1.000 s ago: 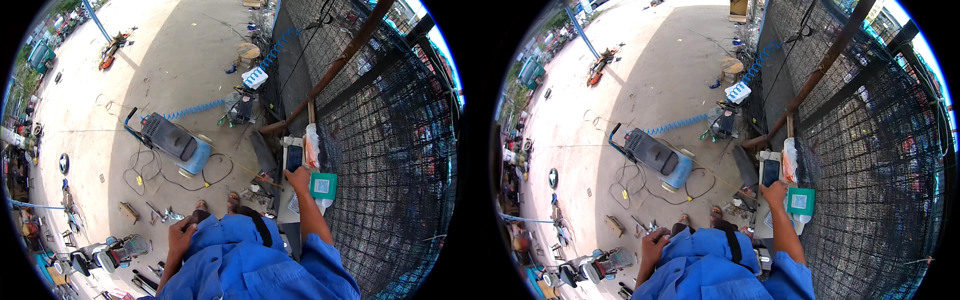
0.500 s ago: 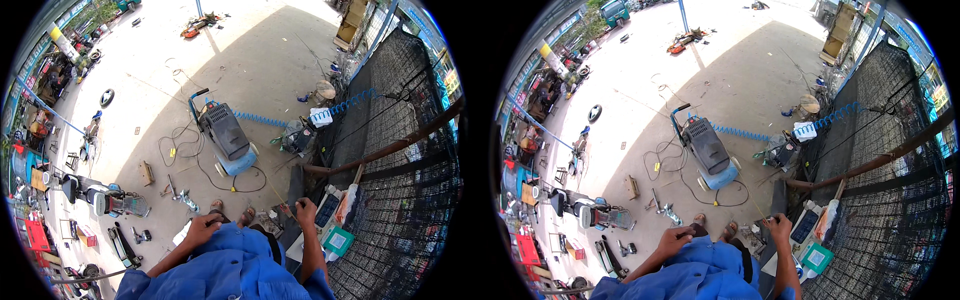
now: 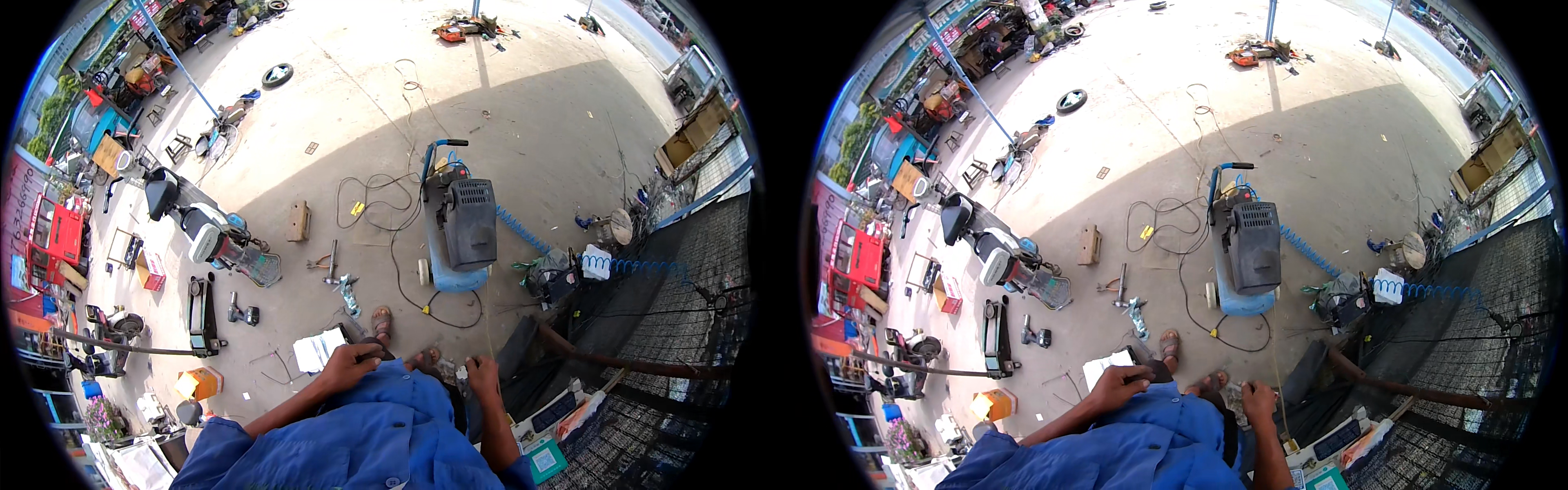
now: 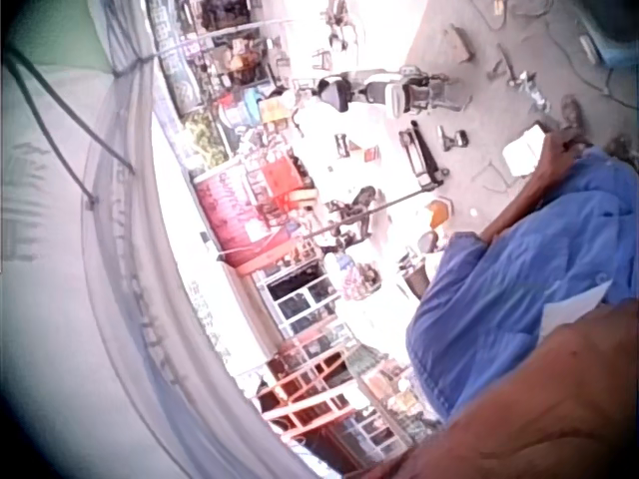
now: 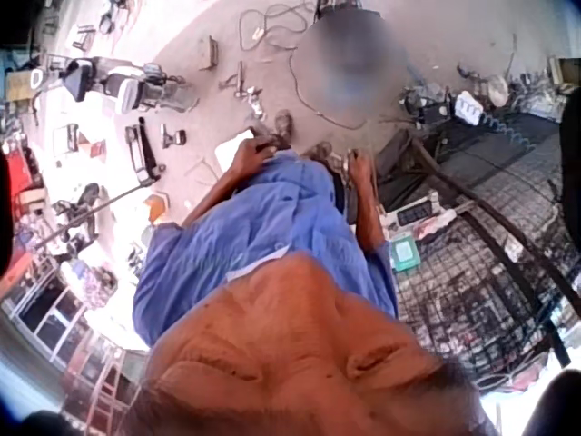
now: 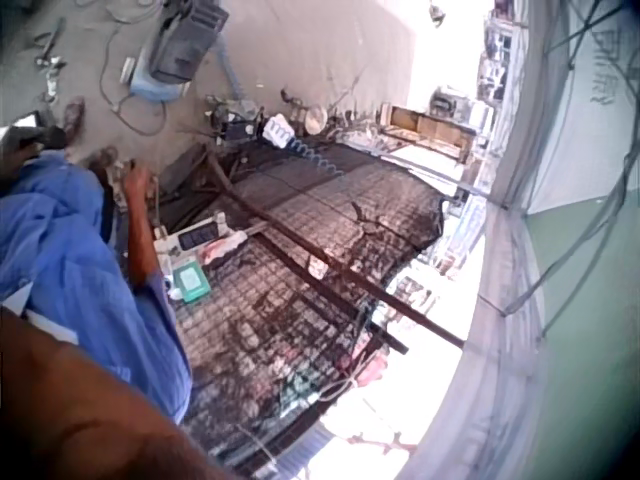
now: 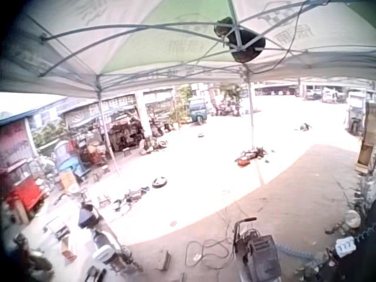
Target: The person walks toward a scooter, sits on the ground, and uses a wrench to tighten a bolt on the rear wheel area. The person continues to adjust the bolt with the wrench while seated.
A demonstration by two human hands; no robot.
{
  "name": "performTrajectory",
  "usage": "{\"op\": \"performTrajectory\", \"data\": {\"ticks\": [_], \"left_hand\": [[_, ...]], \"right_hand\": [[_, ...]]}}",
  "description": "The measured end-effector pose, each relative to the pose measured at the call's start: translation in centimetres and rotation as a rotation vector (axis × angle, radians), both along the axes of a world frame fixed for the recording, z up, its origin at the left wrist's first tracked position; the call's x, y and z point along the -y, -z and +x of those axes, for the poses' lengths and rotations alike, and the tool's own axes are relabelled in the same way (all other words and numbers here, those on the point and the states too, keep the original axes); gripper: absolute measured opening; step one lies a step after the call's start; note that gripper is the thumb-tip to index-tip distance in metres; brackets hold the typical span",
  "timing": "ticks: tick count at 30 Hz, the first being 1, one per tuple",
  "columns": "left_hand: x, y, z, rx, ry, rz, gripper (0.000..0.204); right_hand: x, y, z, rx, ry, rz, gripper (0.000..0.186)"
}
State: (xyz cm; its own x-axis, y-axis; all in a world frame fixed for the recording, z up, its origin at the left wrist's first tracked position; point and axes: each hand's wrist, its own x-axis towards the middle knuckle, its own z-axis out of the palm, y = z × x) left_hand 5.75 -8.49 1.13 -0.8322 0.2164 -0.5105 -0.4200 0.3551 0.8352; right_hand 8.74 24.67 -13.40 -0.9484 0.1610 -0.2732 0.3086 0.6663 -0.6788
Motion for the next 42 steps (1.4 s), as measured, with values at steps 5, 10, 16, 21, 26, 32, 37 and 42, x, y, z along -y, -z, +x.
{"op": "performTrajectory", "data": {"ticks": [5, 10, 16, 21, 26, 32, 37, 42], "left_hand": [[4.0, -0.8, -3.4, -0.066, -0.077, 0.023, 0.029], [10.4, 0.3, -5.9, -0.148, -0.136, 0.01, 0.025], [17.9, 0.2, -7.0, -0.066, -0.383, -0.036, 0.033], [22.1, 1.9, -4.9, -0.019, -0.671, 0.05, 0.029], [23.5, 2.4, -4.3, 0.064, -0.799, -0.013, 0.032], [24.1, 3.3, -5.5, 0.133, -1.014, 0.009, 0.029], [24.7, 3.7, -9.4, 0.167, -1.109, -0.029, 0.029], [25.3, 1.7, -16.4, 0.147, -1.163, -0.005, 0.03]], "right_hand": [[3.5, 1.1, -2.6, 0.146, 0.028, -0.068, 0.028], [8.1, 0.6, -6.9, 0.159, -0.062, 0.006, 0.032], [11.6, 1.9, -12.0, 0.264, -0.299, 0.125, 0.034], [17.5, -0.7, -18.3, 0.299, -0.481, 0.101, 0.031], [21.7, -0.8, -24.2, 0.207, -0.706, 0.087, 0.029], [26.8, 1.3, -31.5, 0.269, -0.995, 0.142, 0.028], [31.7, 1.8, -39.6, 0.318, -1.115, 0.14, 0.029], [33.6, 3.0, -46.6, 0.313, -1.275, 0.165, 0.026]]}}
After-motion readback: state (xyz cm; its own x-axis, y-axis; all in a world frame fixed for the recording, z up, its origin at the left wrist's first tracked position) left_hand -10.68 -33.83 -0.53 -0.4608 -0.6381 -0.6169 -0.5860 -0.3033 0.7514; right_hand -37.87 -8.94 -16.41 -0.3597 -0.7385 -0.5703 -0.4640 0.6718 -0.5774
